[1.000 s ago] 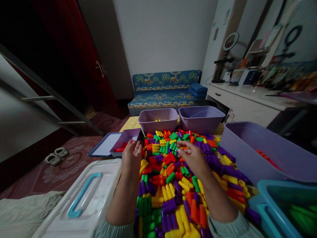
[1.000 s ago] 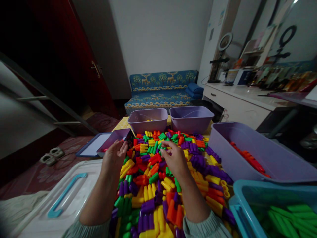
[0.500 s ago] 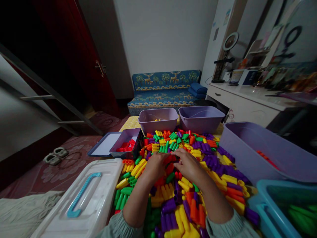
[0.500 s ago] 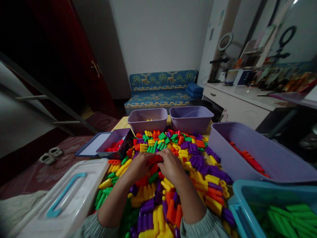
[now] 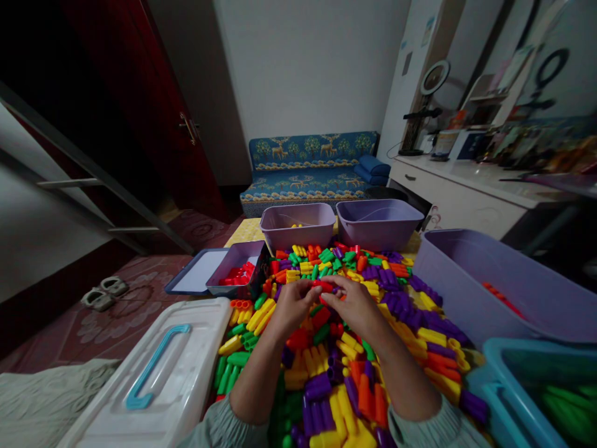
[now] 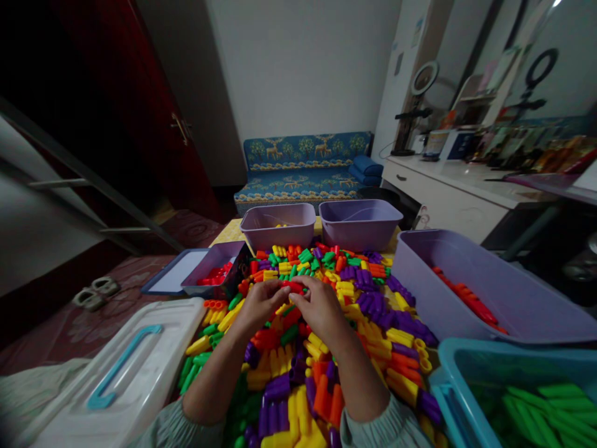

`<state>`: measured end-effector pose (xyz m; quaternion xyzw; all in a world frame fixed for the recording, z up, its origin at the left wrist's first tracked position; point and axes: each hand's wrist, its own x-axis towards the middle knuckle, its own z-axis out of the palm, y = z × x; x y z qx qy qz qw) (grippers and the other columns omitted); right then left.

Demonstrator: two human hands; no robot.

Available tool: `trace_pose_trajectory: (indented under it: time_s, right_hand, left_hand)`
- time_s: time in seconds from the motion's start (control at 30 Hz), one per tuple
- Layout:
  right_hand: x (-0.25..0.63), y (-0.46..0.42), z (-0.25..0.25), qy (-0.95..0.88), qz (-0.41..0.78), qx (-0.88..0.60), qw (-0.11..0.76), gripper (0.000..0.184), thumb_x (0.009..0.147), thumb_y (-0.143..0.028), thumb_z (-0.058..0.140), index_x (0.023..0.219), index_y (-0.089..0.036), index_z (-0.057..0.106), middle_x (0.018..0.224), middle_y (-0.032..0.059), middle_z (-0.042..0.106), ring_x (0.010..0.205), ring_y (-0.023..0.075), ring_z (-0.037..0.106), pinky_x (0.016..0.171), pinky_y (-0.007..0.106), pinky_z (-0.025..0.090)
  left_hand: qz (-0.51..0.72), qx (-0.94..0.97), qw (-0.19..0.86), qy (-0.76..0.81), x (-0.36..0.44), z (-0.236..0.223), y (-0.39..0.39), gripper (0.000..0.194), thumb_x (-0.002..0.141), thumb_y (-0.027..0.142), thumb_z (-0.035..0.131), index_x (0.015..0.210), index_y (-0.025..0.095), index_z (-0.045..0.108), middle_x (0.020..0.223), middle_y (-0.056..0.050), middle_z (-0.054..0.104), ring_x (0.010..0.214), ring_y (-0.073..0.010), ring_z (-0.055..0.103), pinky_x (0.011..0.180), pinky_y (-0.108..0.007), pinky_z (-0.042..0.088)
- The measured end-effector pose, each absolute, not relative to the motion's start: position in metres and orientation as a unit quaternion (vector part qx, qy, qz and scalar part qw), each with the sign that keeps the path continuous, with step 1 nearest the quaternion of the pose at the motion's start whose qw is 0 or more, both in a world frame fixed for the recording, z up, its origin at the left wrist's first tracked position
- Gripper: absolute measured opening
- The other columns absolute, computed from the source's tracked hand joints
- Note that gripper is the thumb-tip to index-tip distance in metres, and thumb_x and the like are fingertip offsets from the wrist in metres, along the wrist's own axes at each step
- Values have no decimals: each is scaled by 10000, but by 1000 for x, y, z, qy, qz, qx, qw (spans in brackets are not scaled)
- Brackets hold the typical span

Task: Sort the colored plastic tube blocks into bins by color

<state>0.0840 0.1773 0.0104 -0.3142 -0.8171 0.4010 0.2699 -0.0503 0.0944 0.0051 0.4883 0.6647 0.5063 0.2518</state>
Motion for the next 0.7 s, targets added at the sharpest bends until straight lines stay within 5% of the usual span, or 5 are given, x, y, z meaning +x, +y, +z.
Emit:
trace_pose_trajectory:
  time_s: [0.17, 0.37, 0.7]
  right_hand:
    - [84, 175, 14, -781, 494, -270, 270, 250, 799, -372, 601, 943, -184, 679, 812, 34, 688, 729, 161, 633, 657, 264, 488]
    - [84, 173, 16, -748, 546, -269, 264, 314, 744, -364, 662, 974, -150, 652, 790, 37, 672, 699, 155, 623, 613, 249, 492]
    - [85, 171, 23, -746, 530, -271, 298, 304, 758, -316, 640, 1000, -141, 693, 795, 44, 700, 679, 148, 630, 614, 249, 495]
  left_hand:
    - [538, 450, 316, 639, -50, 5, 95, 475, 781, 595, 551, 629, 145, 539, 503, 34, 457, 458, -74, 376, 465, -203, 268]
    - [577, 437, 338, 601, -53, 2, 99, 543, 764, 676, 499, 594, 161, 485, 473, 43, 429, 434, -69, 358, 449, -202, 272]
    - [592, 369, 386, 604, -49, 14, 94, 572, 726, 694, 532, 612, 135, 553, 479, 20, 508, 410, -65, 422, 424, -186, 305]
